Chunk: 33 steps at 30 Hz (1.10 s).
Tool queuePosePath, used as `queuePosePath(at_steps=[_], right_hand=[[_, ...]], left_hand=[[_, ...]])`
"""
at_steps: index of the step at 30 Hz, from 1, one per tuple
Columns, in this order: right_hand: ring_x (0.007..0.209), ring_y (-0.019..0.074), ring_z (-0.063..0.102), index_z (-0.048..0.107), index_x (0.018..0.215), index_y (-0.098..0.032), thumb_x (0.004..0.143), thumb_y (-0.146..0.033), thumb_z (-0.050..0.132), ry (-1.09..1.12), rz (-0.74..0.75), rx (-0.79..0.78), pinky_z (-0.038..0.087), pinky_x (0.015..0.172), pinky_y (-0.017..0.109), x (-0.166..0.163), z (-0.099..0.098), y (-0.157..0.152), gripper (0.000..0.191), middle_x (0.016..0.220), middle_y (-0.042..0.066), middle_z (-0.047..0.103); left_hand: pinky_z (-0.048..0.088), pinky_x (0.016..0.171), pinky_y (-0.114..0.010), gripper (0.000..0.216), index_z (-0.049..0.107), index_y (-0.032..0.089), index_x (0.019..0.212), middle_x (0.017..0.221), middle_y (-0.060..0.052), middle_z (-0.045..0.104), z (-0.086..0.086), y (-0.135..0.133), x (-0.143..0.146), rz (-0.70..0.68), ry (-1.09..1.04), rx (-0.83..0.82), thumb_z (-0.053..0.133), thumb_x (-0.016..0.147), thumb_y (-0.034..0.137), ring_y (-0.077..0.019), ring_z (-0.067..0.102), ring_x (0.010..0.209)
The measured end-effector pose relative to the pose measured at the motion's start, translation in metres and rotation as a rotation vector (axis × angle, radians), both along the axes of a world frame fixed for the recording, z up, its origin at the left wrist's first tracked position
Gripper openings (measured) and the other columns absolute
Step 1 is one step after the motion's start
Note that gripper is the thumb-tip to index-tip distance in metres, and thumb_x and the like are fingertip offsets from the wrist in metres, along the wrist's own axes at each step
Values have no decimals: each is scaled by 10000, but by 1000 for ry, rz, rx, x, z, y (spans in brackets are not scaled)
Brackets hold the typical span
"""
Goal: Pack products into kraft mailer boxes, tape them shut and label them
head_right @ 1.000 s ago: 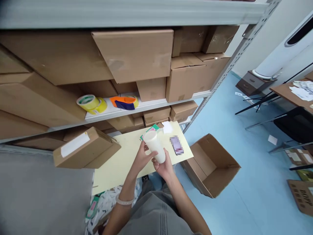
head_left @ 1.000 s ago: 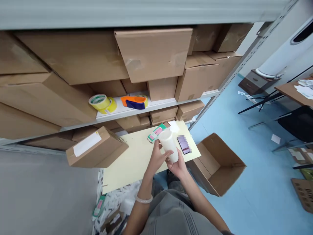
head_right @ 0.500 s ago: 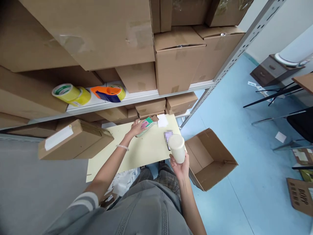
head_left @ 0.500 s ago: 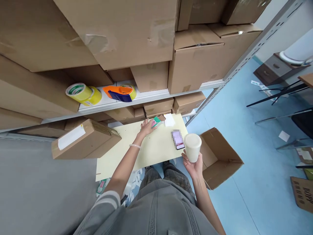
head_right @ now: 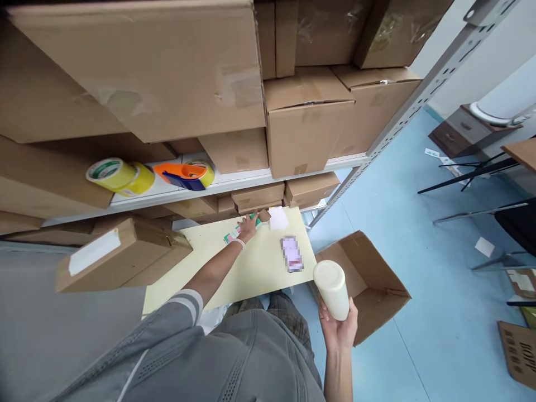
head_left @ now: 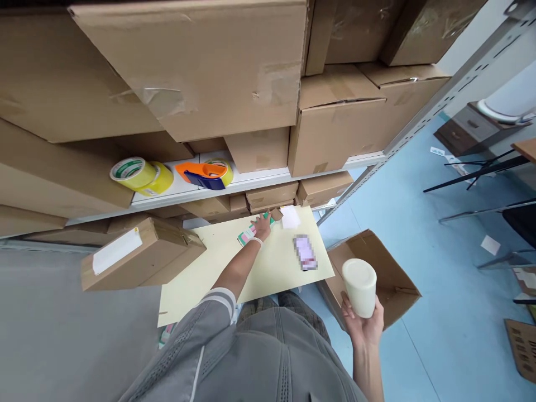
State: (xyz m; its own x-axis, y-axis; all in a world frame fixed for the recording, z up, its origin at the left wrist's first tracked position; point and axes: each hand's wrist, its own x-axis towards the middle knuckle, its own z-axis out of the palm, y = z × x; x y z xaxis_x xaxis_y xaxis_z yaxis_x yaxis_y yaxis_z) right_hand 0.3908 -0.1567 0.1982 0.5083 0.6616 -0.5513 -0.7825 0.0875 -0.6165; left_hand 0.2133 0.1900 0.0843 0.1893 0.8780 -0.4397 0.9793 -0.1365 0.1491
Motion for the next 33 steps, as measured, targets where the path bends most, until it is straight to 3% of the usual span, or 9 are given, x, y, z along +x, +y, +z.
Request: queuePosePath(at_steps=[4,9,17,21,27,33], right_hand=[[509,116,471,576,926,-226,782,-444,623,30,73,51,386,356,219,-7,10,35,266,693,-8,517],[522,112,510,569,928,-226,762,-441,671,29,217,69,388,359,208,-32,19,89,291,745,-9,588],[730,135,645,592,949,-234,729,-346,766,52,356,-55,546,519,221,-107,13,148,302,884,-20,683],[710,120,619,602,894,-226,708,-343,793,-35,413,-118,550,510,210,-149,6,154,292,845,-35,657],[675,101,578,606,853,-230,683,-422,803,-199,404,-215,526,475,181,-187,-4,144,323,810,-52,612],[668,109,606,614,901,-252,682,-423,790,-163,293,-261,531,480,187,-200,-5,127,329,818,-47,652]], left_hand=[[331,1077,-542,685,367,253,1447,1419,-183,416,14,-15,-25,-10,-56,62,617,815,171,-339,469,1300],[178,1175,-575,589,383,187,1345,1406,-168,421,29,-60,-82,-56,-184,235,636,814,176,-308,503,1272],[157,1193,-583,588,366,210,1292,1390,-159,454,21,-133,-169,79,-341,260,703,810,203,-305,386,1404],[173,1156,-638,693,367,209,1298,1389,-167,452,24,-142,-188,179,-510,212,782,765,361,-335,431,1355],[278,1097,-642,493,465,194,1214,1317,-153,486,23,-139,-211,229,-731,155,682,846,441,-335,498,1260],[254,1130,-633,309,465,251,1224,1361,-123,474,18,-132,-222,232,-835,71,332,1014,433,-281,459,1316]])
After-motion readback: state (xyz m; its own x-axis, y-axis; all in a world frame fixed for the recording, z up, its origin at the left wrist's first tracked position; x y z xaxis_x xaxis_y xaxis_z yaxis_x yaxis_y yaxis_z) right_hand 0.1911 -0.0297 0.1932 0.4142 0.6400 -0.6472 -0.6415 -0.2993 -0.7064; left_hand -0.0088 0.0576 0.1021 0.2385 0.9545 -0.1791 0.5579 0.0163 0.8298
